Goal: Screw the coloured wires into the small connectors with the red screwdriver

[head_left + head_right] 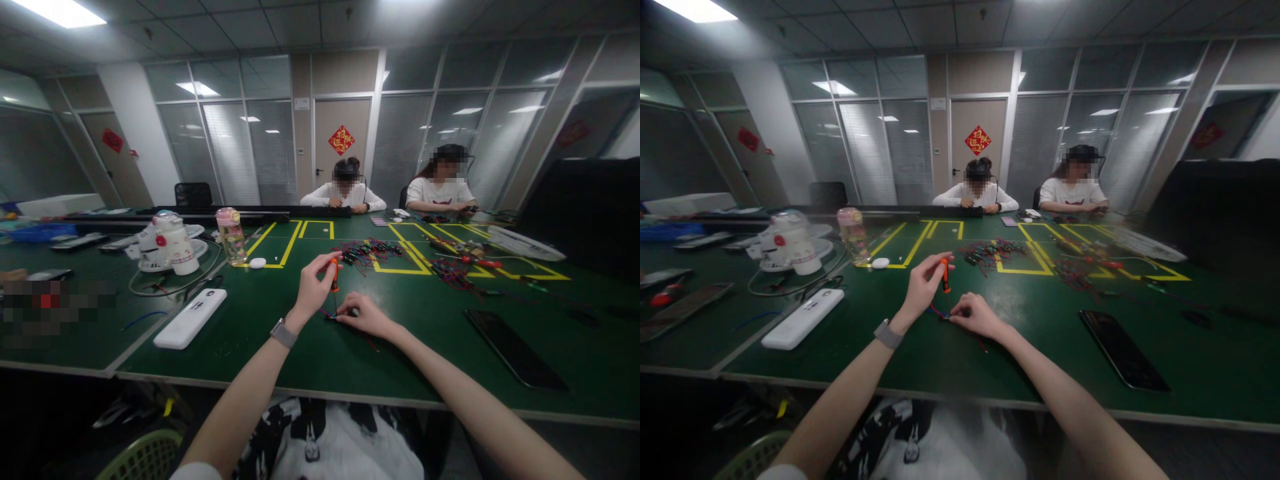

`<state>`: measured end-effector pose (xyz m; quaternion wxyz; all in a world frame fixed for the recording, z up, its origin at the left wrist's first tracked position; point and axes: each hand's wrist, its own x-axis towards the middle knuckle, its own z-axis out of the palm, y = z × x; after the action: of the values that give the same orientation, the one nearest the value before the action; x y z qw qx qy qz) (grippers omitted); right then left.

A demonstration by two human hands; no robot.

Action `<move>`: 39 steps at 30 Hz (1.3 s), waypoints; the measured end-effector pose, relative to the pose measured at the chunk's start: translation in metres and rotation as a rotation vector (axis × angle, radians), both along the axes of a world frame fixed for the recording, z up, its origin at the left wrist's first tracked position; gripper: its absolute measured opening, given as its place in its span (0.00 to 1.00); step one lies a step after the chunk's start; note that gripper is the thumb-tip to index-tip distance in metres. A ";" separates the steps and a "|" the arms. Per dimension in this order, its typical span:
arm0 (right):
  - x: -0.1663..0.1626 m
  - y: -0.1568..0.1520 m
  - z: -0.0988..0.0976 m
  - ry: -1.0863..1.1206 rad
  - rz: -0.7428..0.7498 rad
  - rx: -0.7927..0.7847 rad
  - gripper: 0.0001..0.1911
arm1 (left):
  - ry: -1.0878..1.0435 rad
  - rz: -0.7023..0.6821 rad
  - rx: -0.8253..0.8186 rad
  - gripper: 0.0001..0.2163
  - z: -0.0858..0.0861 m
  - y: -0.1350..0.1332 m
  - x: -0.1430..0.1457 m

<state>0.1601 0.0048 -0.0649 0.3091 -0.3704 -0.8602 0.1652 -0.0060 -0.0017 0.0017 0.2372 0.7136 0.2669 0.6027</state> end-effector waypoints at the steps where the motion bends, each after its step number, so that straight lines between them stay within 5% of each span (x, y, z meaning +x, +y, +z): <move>1: 0.000 0.000 0.000 0.000 -0.001 0.000 0.03 | 0.003 0.018 0.011 0.11 0.000 0.000 0.000; 7: 0.000 0.001 -0.001 0.005 -0.007 -0.014 0.03 | 0.027 0.158 0.080 0.08 0.000 0.000 0.001; 16: 0.000 0.002 -0.003 0.004 -0.001 -0.003 0.03 | 0.045 -0.012 0.035 0.16 0.000 -0.002 0.000; 23: -0.001 0.000 -0.001 0.006 -0.008 -0.012 0.03 | 0.066 0.136 0.101 0.10 0.000 0.000 0.000; 33: 0.000 0.003 -0.006 0.050 0.021 -0.031 0.03 | 0.058 0.012 0.055 0.15 0.000 -0.001 -0.001; 39: 0.001 0.002 -0.005 0.048 0.018 -0.040 0.05 | 0.060 0.085 0.076 0.11 0.001 -0.001 0.001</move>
<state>0.1608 0.0065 -0.0696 0.3207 -0.3645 -0.8525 0.1939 -0.0054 -0.0031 0.0027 0.1761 0.7278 0.2808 0.6003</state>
